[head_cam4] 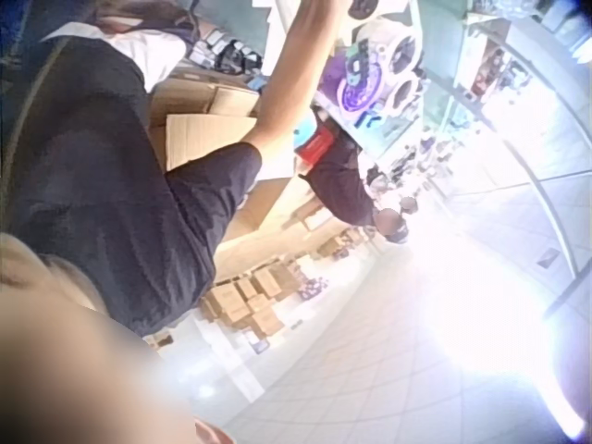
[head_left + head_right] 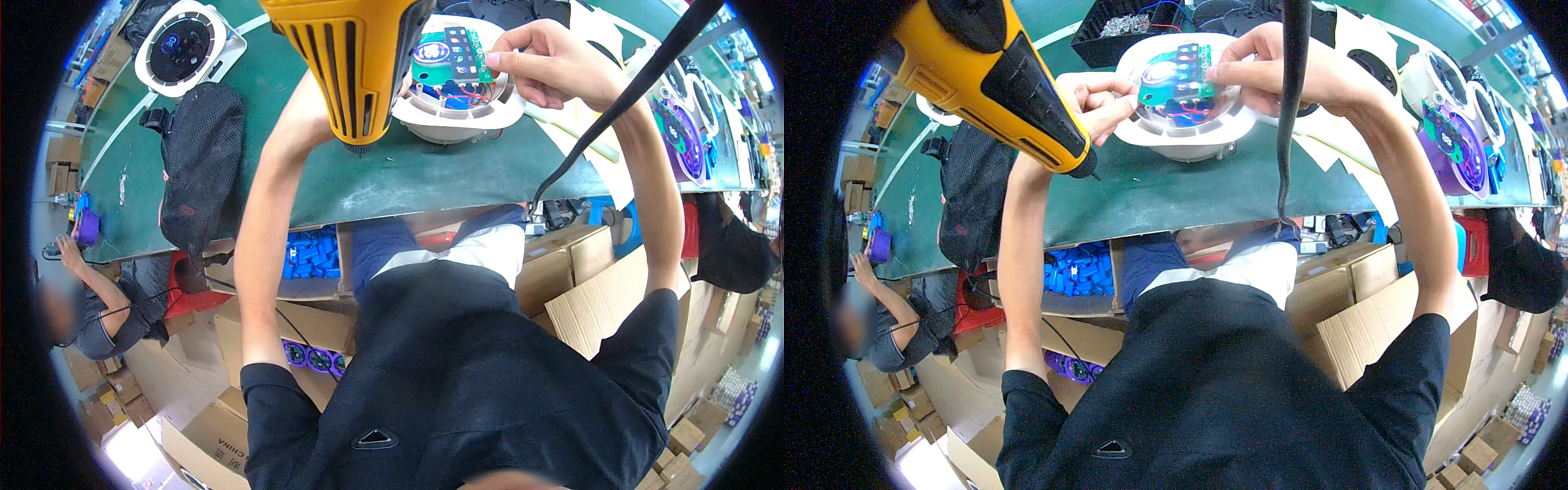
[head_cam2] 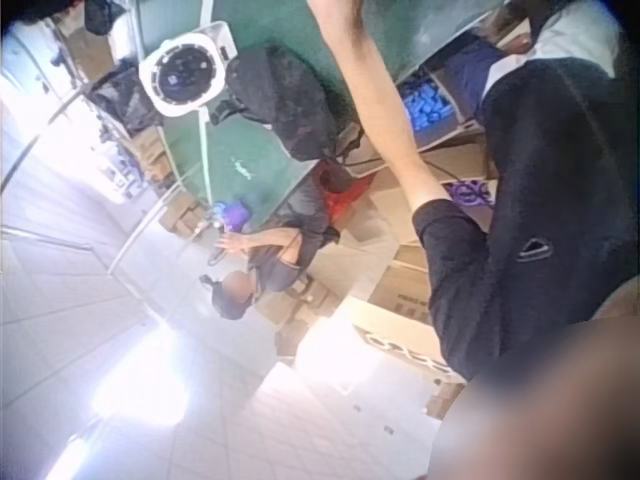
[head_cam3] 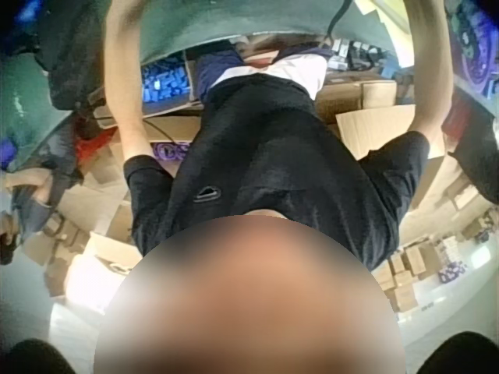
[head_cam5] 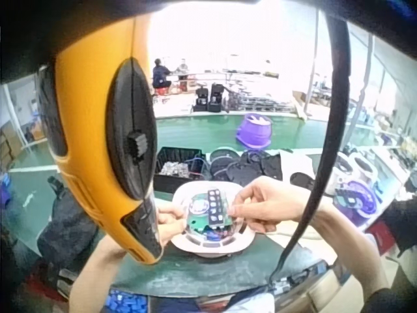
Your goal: The person is assembling an electronic device, involving installing internal components, using a heat gun, and securing parts with a power drill.
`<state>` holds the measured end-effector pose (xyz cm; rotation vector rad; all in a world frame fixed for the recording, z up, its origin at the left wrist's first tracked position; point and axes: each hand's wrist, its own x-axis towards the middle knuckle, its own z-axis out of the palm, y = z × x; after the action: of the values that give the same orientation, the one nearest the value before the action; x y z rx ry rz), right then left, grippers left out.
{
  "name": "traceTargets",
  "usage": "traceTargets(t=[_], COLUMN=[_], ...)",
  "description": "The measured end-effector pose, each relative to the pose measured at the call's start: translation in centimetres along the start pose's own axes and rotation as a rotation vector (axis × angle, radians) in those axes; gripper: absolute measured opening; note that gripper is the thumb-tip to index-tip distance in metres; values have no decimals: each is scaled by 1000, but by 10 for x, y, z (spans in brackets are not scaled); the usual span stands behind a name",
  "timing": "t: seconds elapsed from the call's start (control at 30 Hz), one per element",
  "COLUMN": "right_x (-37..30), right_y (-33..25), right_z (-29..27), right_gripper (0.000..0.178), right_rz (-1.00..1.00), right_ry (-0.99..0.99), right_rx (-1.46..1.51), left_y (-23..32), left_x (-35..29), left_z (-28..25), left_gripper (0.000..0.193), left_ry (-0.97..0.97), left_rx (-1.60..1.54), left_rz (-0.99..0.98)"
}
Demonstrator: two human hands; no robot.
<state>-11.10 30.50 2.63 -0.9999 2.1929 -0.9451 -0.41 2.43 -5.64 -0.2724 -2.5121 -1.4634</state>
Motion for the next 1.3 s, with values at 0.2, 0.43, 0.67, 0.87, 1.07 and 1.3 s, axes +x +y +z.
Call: traceTargets(t=[0.2, 0.43, 0.67, 0.87, 1.07, 1.3], right_x=[-7, -8, -6, -3, 0, 4], right_y=[-2, -9, -4, -5, -7, -12], right_z=[6, 14, 17, 17, 17, 14], right_gripper=[37, 38, 38, 39, 38, 41], right_rz=[-16, 87, 113, 160, 208, 205], right_ry=[-4, -94, -100, -27, -22, -40], right_rx=[70, 287, 402, 455, 480, 344], left_y=[4, 18, 29, 31, 33, 29], left_x=[8, 10, 8, 7, 6, 6], left_z=[-21, -26, -26, -26, -26, -23], left_gripper=[18, 21, 20, 20, 20, 21], left_ry=[-135, -152, -248, -262, -253, -238], left_rx=[192, 150, 263, 255, 250, 156], left_rz=[112, 271, -87, -137, -108, -175])
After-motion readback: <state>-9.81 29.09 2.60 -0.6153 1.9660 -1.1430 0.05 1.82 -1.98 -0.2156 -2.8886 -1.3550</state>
